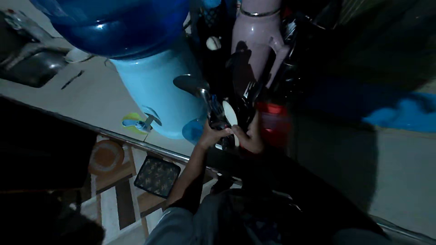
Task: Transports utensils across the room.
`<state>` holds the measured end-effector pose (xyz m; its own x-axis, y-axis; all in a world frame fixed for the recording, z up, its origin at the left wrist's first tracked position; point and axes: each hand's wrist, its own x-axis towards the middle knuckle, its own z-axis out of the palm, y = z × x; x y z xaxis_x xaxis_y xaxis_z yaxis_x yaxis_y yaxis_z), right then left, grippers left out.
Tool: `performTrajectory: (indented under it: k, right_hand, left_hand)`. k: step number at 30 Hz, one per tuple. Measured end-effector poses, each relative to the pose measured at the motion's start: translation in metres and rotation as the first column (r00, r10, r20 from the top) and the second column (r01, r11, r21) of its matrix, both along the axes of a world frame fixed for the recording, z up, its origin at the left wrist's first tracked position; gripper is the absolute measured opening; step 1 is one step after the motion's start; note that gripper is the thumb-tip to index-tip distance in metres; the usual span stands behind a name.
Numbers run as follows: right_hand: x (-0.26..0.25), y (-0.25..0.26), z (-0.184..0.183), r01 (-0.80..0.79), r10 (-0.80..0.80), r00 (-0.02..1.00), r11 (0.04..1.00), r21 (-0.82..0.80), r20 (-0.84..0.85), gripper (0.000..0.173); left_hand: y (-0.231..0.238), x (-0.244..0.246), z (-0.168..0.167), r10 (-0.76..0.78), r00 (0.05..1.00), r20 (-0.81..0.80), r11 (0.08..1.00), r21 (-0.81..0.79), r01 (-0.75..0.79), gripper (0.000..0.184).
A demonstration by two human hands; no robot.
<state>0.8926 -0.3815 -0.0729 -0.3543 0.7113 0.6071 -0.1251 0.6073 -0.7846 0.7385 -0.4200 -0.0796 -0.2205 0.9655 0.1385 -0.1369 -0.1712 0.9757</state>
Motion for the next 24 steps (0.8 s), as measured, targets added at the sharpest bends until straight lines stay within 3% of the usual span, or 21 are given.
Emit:
performTrajectory:
  k: [3, 7, 11, 17, 21, 24]
  right_hand:
    - [0.007, 0.005, -0.01, 0.028, -0.038, 0.994, 0.994, 0.109, 0.098, 0.088]
    - [0.011, 0.005, -0.015, 0.053, -0.068, 0.984, 0.994, 0.093, 0.162, 0.084]
    - [0.007, 0.008, -0.021, 0.115, -0.163, 0.974, 0.954, 0.275, 0.159, 0.076]
    - [0.011, 0.018, -0.015, 0.183, -0.234, 0.951, 0.954, 0.239, 0.203, 0.076]
    - [0.017, 0.027, -0.014, 0.219, -0.255, 0.953, 0.953, 0.211, 0.166, 0.081]
    - [0.022, 0.034, -0.021, 0.273, -0.308, 0.941, 0.937, 0.218, 0.141, 0.082]
  left_hand:
    - [-0.007, 0.004, -0.007, -0.003, 1.0, -0.008, 0.995, -0.1, 0.002, 0.046]
    - [-0.011, 0.007, -0.005, -0.009, 0.998, -0.059, 0.984, -0.176, -0.002, 0.031]
    - [-0.01, 0.008, -0.002, -0.025, 0.998, -0.058, 0.98, -0.199, 0.013, 0.029]
    - [0.013, 0.013, 0.004, 0.003, 0.999, -0.046, 0.985, -0.171, -0.011, 0.047]
    - [0.029, 0.016, 0.007, -0.044, 0.996, -0.08, 0.986, -0.165, 0.03, 0.088]
    - [0.038, 0.02, 0.007, -0.049, 0.986, -0.158, 0.988, -0.152, 0.025, 0.086]
